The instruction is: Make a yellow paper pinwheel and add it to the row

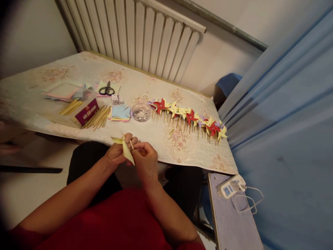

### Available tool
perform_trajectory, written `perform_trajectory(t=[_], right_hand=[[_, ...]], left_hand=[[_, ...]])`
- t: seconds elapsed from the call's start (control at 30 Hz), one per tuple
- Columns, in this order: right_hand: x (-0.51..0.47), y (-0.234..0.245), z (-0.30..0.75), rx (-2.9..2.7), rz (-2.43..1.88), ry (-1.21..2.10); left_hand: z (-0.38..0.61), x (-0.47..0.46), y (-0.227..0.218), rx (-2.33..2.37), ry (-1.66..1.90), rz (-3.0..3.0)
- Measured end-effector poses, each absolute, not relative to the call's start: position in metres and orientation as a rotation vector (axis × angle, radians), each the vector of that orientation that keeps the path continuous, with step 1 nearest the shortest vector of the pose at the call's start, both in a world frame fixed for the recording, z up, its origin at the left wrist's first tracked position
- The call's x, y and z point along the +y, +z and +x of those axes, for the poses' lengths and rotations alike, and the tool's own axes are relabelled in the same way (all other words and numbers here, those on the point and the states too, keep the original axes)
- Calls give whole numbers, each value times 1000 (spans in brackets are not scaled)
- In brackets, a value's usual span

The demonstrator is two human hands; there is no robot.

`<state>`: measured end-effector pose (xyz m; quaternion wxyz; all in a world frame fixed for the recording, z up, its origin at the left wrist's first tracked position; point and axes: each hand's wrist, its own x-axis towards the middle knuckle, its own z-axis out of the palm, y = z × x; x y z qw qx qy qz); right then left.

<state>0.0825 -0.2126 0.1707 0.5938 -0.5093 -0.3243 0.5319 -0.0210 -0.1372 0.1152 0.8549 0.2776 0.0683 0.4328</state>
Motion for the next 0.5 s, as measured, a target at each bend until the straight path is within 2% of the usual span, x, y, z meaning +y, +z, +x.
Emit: perform_trajectory(t=[0.5], right_hand=[[-212,169,80,-746,-1152,1246]], left_hand=[[-22,-137,113,178,911,571]])
